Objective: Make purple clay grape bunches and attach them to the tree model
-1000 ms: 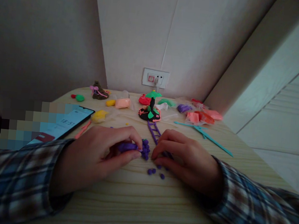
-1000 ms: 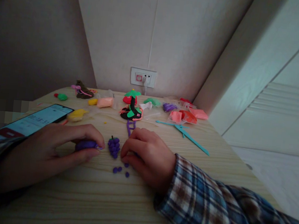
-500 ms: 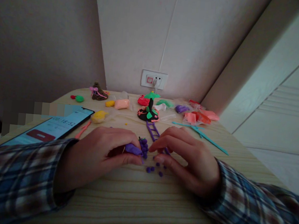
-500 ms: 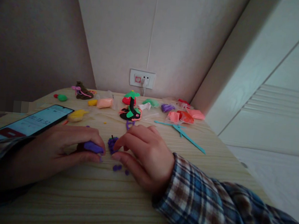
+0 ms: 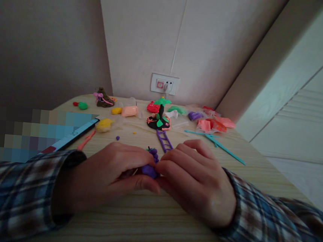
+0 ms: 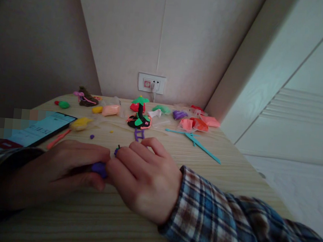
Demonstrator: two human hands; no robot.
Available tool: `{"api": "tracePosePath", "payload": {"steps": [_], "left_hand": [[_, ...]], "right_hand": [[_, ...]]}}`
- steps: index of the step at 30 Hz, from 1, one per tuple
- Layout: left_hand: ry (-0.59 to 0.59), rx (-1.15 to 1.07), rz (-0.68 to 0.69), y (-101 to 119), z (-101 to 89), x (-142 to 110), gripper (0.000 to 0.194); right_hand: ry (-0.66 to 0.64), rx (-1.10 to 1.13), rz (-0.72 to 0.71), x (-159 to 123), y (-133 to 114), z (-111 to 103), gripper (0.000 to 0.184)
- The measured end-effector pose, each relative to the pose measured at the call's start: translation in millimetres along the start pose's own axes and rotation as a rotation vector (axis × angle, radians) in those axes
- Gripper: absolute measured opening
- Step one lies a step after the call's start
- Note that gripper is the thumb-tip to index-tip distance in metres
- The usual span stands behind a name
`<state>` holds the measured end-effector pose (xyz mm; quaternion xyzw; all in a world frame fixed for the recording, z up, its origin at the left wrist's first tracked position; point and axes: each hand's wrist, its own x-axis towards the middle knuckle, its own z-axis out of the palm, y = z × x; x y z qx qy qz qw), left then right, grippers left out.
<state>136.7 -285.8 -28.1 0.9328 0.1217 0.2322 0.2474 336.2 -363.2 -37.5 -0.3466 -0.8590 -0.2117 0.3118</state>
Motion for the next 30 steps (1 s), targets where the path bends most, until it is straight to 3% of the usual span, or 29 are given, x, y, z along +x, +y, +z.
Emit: {"api": "tracePosePath", "payload": {"steps": [4, 13, 24, 27, 30], "left_hand": [[0.003, 0.047, 0.011, 2.9, -0.5, 0.9, 0.050], [0.006, 0.093, 0.100, 2.3, -0.7, -1.4, 0.035], [0.000, 0.130, -0.086, -0.1, -5.4, -5.2, 0.021], [-0.006, 0.174, -0.101, -2.3, -7.1, -5.4, 0.021], [-0.012, 0.190, -0.111, -4.5, -7.8, -6.7, 0.023]], "right_hand": [[0.009, 0.006, -0.014, 0.0, -0.7, -0.3, 0.039], [-0.040, 0.049, 0.034, -2.9, 1.9, -5.4, 0.031], [-0.020, 0.086, 0.204, -4.3, 23.2, -7.4, 0.027], [-0.045, 0.150, 0.191, -8.2, 23.5, -4.5, 0.030], [0.026, 0.207, 0.139, -11.5, 23.9, 0.9, 0.033]]}}
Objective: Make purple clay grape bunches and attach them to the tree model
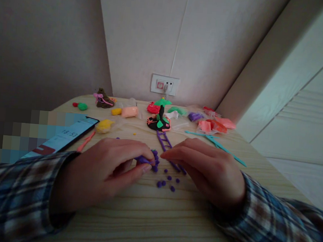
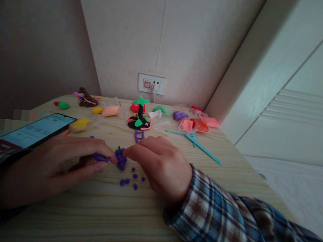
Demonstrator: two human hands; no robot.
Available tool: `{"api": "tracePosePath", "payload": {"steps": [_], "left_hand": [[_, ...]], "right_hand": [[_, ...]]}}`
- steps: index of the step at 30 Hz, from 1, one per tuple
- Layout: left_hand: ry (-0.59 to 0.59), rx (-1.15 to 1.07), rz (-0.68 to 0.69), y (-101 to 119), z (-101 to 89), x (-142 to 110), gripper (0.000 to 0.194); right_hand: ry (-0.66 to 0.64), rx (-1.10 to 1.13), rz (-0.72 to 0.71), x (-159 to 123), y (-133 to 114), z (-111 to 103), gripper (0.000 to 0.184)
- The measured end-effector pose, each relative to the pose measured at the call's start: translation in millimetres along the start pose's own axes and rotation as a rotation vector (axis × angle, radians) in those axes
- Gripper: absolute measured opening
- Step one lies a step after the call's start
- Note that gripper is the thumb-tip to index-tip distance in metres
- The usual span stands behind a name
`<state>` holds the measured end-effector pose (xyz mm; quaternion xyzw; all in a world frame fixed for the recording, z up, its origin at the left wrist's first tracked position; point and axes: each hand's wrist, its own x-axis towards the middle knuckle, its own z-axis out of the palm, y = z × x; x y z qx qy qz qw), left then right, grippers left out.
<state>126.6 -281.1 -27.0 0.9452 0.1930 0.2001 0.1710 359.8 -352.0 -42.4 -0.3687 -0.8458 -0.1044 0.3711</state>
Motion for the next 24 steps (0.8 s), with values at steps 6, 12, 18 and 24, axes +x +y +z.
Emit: {"api": "tracePosePath", "payload": {"steps": [6, 12, 18, 24], "left_hand": [[-0.011, -0.001, 0.013, 0.7, -0.3, -0.6, 0.023], [-0.011, -0.007, 0.033, 1.0, 1.5, -0.6, 0.022], [0.012, -0.009, 0.035, 1.3, 3.0, 1.3, 0.028], [0.014, 0.010, 0.039, 0.0, 2.0, -0.6, 0.026]], "right_hand": [[-0.013, 0.005, 0.040, 3.7, -4.3, -5.6, 0.025], [0.042, 0.074, 0.024, -4.1, 2.9, 0.6, 0.025], [0.026, 0.060, 0.072, 0.0, -1.7, -3.7, 0.027], [0.033, 0.073, 0.065, -3.8, 1.6, 0.5, 0.026]]}}
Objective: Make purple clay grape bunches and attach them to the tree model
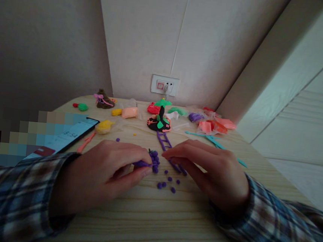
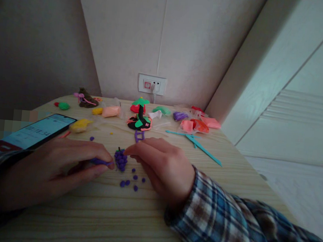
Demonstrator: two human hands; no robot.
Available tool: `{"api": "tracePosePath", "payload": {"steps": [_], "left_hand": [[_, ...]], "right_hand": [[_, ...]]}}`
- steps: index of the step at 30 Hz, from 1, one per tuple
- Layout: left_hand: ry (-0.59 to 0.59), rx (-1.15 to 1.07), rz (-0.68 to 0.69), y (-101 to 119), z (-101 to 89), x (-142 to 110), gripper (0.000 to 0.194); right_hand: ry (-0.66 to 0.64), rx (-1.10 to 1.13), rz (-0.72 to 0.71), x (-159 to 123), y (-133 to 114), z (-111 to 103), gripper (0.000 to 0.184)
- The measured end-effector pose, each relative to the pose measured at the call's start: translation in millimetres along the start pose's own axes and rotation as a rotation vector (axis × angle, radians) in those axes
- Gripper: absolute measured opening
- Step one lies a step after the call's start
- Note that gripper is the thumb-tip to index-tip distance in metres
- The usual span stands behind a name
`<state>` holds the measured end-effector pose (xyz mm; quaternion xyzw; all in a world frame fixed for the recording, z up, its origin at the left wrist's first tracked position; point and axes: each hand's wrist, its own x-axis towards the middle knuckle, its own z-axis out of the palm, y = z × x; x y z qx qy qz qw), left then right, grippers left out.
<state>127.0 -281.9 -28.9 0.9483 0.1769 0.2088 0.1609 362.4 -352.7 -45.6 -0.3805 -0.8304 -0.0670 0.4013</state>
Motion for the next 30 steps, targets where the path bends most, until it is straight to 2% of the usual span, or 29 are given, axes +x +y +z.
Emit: {"api": "tracePosePath", "payload": {"steps": [6, 12, 15, 18, 21, 24, 27, 30], "left_hand": [[-0.037, 0.007, -0.011, -0.7, -2.3, -1.9, 0.025], [-0.040, 0.004, -0.007, -1.1, -1.2, -0.6, 0.025], [-0.029, 0.008, -0.010, -1.9, -0.5, -2.8, 0.026], [-0.047, 0.018, -0.009, -2.4, -1.1, -4.4, 0.024], [-0.037, 0.029, -0.006, -2.3, -1.6, -3.4, 0.024], [-0.024, 0.029, -0.002, -1.9, -0.7, -1.0, 0.025], [0.014, 0.028, 0.011, -1.9, 0.5, 0.1, 0.025], [-0.002, 0.032, 0.007, -1.9, 0.2, -1.0, 0.024]], "right_hand": [[0.001, 0.047, 0.011, -0.1, 0.7, 0.2, 0.019], [-0.190, 0.008, 0.093, 5.0, -6.9, -12.1, 0.025], [-0.221, 0.012, 0.099, 4.8, -5.3, -13.0, 0.018], [-0.226, 0.000, 0.107, 4.3, -2.5, -11.6, 0.015], [-0.236, 0.002, 0.117, 4.2, -2.3, -11.9, 0.023], [-0.246, -0.010, 0.107, 5.1, -3.5, -13.1, 0.020], [-0.212, -0.055, 0.060, 5.7, -3.1, -12.7, 0.021], [-0.199, -0.071, 0.070, 4.8, -2.6, -12.3, 0.027]]}}
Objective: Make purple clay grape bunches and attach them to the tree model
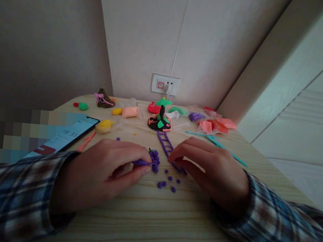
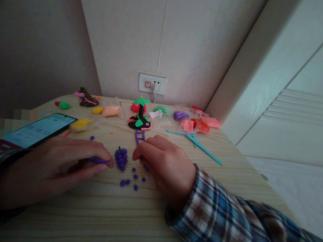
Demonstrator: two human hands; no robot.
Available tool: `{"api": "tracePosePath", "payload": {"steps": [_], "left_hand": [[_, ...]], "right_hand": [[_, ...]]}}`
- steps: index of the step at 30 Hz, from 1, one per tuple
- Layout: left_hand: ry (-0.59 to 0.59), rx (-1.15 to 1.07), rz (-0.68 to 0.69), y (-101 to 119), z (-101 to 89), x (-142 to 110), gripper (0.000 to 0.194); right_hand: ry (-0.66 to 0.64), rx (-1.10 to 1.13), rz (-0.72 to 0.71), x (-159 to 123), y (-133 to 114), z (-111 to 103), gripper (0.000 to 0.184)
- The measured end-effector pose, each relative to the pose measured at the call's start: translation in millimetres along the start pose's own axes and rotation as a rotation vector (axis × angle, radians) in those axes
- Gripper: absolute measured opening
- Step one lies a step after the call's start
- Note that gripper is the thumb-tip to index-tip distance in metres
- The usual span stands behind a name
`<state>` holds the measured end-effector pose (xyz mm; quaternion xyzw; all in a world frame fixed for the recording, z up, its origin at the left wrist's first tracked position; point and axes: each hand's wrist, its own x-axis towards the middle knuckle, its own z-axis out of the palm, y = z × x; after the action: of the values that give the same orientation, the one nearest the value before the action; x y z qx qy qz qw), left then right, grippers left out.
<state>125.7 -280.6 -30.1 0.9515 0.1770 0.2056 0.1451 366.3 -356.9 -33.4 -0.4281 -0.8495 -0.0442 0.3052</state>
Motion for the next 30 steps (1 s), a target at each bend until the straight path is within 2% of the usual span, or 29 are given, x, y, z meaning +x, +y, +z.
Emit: {"api": "tracePosePath", "payload": {"steps": [2, 7, 13, 21, 30], "left_hand": [[-0.011, -0.007, -0.009, 0.2, -0.5, -0.9, 0.024], [-0.017, -0.004, -0.001, -0.4, -0.9, -1.0, 0.023], [-0.024, -0.013, -0.017, -0.4, -1.8, -3.1, 0.024], [0.004, -0.058, -0.066, 1.8, 1.0, -1.9, 0.027], [-0.024, -0.019, -0.025, 0.7, -2.9, -1.7, 0.024]], "right_hand": [[-0.032, 0.006, 0.028, -0.6, -1.0, -1.3, 0.029], [-0.091, -0.011, 0.068, 0.5, -4.6, -6.3, 0.016], [-0.102, -0.029, 0.061, 0.5, -4.7, -3.7, 0.027], [-0.099, -0.050, -0.110, -5.1, 4.8, 3.3, 0.028], [-0.148, -0.011, -0.073, -6.1, -0.1, 5.1, 0.037]]}}
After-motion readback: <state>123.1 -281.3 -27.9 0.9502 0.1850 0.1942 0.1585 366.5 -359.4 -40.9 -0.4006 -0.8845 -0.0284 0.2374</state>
